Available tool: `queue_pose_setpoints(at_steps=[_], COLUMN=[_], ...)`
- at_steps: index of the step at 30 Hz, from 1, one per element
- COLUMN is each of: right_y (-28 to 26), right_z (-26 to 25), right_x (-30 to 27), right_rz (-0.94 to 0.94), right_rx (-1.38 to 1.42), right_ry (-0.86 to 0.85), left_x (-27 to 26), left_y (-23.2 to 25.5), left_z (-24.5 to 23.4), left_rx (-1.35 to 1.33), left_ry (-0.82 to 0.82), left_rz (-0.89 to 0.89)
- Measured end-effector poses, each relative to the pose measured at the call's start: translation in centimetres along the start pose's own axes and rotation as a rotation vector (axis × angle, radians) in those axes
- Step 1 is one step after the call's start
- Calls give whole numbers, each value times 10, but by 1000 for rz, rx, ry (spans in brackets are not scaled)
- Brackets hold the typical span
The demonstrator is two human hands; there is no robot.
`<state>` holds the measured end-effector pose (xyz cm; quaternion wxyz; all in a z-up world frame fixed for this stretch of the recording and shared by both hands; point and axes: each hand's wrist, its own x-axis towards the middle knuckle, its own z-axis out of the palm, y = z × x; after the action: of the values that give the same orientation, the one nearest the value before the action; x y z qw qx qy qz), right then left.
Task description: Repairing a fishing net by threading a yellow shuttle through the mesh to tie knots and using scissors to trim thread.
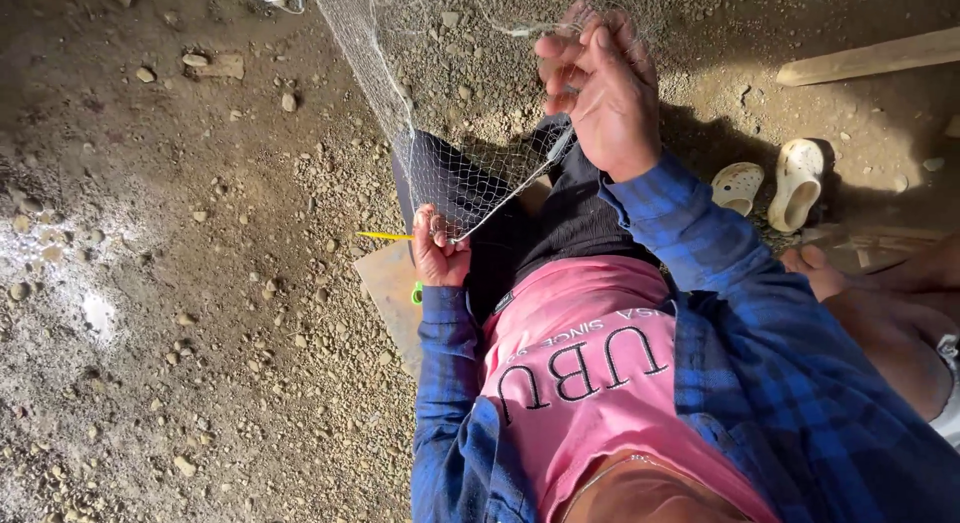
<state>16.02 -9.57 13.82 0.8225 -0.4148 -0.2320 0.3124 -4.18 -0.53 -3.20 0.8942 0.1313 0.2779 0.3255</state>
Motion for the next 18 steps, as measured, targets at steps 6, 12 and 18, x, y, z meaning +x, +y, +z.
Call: queue_pose_setpoints(at_steps=[6, 12, 18], right_y=[4, 5, 4], right_z=[7, 10, -3], right_x=[2, -1, -9], right_rz=[-33, 33, 45], right_rx=[-40, 29, 161], right_ry=[-29, -76, -142], left_x=[9, 18, 26], left_y=[-2, -6, -7], left_z=[-16, -21, 23], left_rx=[-8, -12, 234], left_ry=[39, 54, 218], left_rz=[7, -20, 29])
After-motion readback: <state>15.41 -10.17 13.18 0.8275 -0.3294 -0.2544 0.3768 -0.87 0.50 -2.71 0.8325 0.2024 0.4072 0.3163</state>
